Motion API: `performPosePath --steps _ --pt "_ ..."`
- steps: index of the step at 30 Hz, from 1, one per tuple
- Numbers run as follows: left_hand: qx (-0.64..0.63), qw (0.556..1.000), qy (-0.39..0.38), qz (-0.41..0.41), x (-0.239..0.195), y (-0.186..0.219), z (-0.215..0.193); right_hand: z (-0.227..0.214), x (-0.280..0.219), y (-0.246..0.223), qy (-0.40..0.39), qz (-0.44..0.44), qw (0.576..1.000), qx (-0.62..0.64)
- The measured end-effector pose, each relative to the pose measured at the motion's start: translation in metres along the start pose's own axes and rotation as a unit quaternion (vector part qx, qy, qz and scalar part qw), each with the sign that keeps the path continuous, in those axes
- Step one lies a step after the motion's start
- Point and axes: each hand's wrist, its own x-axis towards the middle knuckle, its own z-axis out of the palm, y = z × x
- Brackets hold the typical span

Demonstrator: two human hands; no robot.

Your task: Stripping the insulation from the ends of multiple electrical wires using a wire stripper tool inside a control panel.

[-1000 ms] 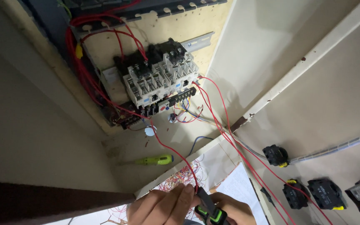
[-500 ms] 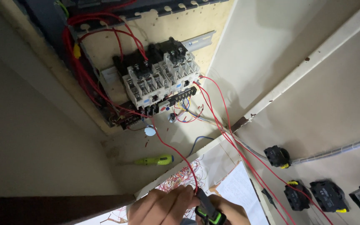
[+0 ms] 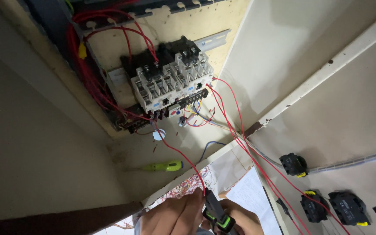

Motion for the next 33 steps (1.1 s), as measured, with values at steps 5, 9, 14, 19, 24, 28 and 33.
performPosePath --steps 5,9,14,19,24,28,33 --pt "0.038 0.984 -0.168 -0.049 -0.032 0.006 -0.004 -0.002 0.002 -0.003 -0.036 -0.221 0.972 0.066" --pt "-0.022 0.987 -0.123 -0.104 -0.023 0.014 -0.006 -0.007 0.003 -0.010 -0.064 -0.149 0.984 0.075" --pt "-0.051 0.989 -0.136 -0.019 -0.022 0.004 -0.009 -0.010 0.003 -0.039 -0.075 0.142 0.984 0.083" --pt "-0.004 0.993 -0.033 0.114 -0.015 -0.020 0.011 0.009 0.005 -0.012 0.035 0.023 0.997 0.067" --pt "0.053 0.993 -0.101 0.027 -0.031 -0.009 0.012 0.024 0.013 -0.007 0.146 -0.180 0.973 -0.006" --pt "-0.036 0.985 -0.108 -0.127 -0.055 -0.006 0.024 0.032 0.024 -0.001 0.147 -0.216 0.964 -0.043" --pt "-0.067 0.970 -0.096 -0.213 -0.055 -0.003 0.023 0.038 0.031 0.000 0.132 -0.243 0.960 -0.045"
